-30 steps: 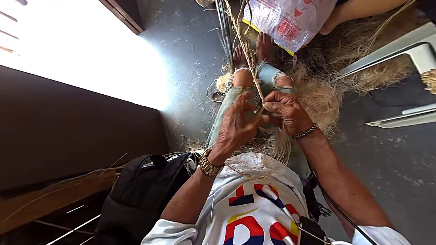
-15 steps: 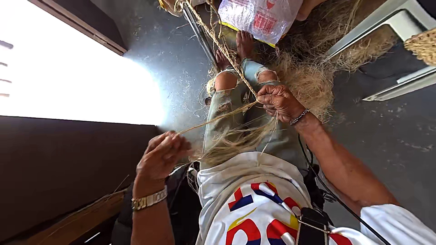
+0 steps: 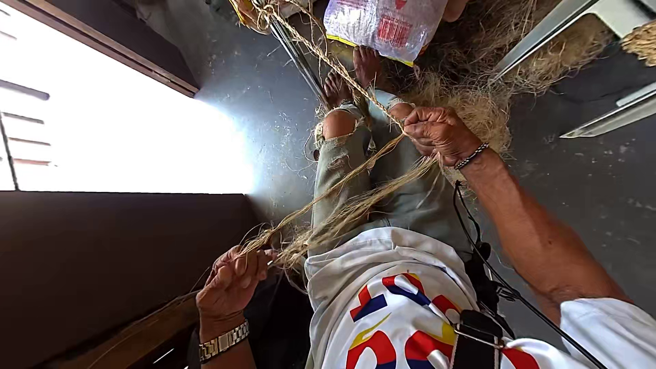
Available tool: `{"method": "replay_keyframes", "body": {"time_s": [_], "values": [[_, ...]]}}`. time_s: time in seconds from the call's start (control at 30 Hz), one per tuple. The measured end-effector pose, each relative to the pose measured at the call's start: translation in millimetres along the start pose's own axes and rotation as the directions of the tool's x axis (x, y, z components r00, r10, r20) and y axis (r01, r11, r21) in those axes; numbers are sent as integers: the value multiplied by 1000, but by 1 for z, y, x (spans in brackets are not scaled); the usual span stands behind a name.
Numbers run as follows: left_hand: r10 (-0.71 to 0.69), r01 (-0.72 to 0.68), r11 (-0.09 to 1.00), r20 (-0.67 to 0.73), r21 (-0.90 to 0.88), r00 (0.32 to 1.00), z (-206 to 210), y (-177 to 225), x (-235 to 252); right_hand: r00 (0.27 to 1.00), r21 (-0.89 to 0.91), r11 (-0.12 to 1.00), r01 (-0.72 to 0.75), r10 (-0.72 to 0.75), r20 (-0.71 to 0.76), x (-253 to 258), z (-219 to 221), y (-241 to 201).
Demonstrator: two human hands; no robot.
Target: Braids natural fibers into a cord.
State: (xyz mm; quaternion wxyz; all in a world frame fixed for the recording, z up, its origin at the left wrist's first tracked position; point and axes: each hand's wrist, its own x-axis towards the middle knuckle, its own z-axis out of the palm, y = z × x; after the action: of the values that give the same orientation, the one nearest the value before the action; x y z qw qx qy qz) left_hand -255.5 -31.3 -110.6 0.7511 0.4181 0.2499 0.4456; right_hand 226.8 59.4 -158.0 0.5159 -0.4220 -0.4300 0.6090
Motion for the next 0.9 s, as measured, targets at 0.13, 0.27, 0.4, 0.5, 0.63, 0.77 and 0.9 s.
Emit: {"method": "replay_keyframes", "body": {"time_s": [0.13,0.27,0.4,0.5,0.63,0.77,0.9], "values": [[95,-95,995,-54,7,994,-9,20,-14,999,-171,985,2,-10,-42,10,-27,-2],[170,-137,979,-236,150,957,-18,48,-33,995,-281,960,-18,-10,-100,21,-48,-7],[306,530,419,-664,738,683,9,66,-22,998,-273,962,-11,-5,-57,16,-42,-15],[390,379,257,-454,889,801,36,61,12,1000,-191,981,21,-17,23,5,-19,-17],[347,84,292,-188,953,919,86,18,78,995,-67,998,21,-14,99,-4,17,-6],[167,-13,490,-80,871,983,127,-46,142,993,33,999,-34,30,114,-14,43,7],[12,61,646,-90,761,996,147,-88,179,995,47,998,-49,45,93,-15,52,11]]}}
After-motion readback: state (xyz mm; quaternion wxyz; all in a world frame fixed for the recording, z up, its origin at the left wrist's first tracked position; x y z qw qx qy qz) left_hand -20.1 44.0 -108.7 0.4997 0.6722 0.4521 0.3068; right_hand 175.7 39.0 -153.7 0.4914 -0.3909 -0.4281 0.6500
